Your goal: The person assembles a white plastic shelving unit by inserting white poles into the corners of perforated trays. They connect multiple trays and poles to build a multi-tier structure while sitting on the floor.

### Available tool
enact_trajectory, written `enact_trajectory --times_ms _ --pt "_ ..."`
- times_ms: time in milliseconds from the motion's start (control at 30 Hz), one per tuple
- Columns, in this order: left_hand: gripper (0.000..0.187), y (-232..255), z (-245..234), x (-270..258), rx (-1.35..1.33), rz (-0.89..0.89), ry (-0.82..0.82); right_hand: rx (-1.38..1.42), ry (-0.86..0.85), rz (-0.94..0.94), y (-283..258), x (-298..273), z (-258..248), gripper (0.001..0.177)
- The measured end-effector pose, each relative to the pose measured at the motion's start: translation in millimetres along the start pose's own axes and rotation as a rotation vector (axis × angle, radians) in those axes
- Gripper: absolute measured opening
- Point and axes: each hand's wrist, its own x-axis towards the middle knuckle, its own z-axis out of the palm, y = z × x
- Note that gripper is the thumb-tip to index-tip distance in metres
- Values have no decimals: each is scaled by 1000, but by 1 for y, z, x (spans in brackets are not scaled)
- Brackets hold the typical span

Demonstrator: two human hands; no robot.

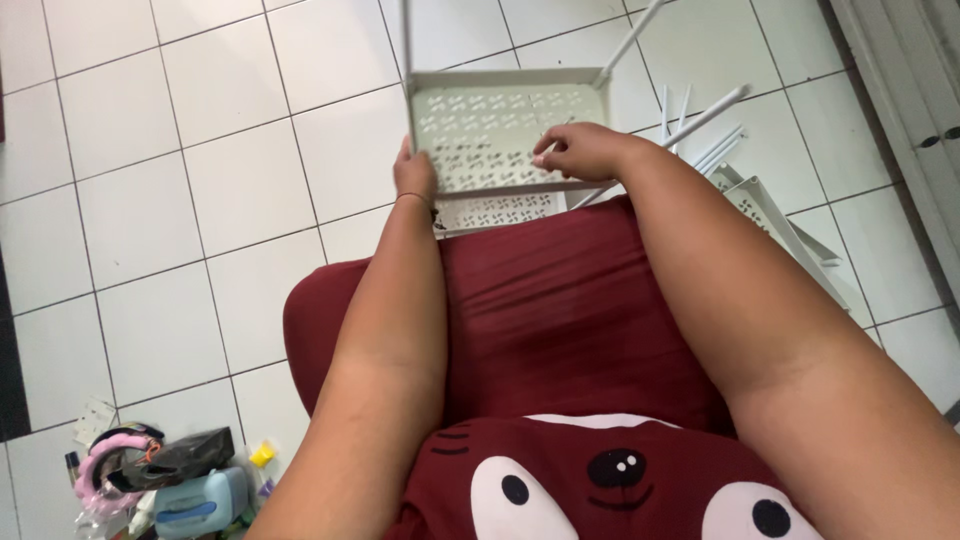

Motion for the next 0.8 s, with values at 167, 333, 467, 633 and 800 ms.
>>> enact_trajectory --times_ms 167,333,467,633,800 --pt "66 46 -18 -36 594 -354 186 -13 -127 37 -10 -3 4 45" --pt "80 71 7 -75 855 250 -126 -39 -203 -14 -15 -4 6 45" --pt "85 65 29 -108 972 85 -824 -19 -302 -27 -17 -8 8 47" --pt "44 53 48 -112 1188 183 -733 -43 -399 -17 -15 -18 7 51" --pt "37 40 56 -96 1269 202 -470 -25 -429 -25 -18 -38 -1 54"
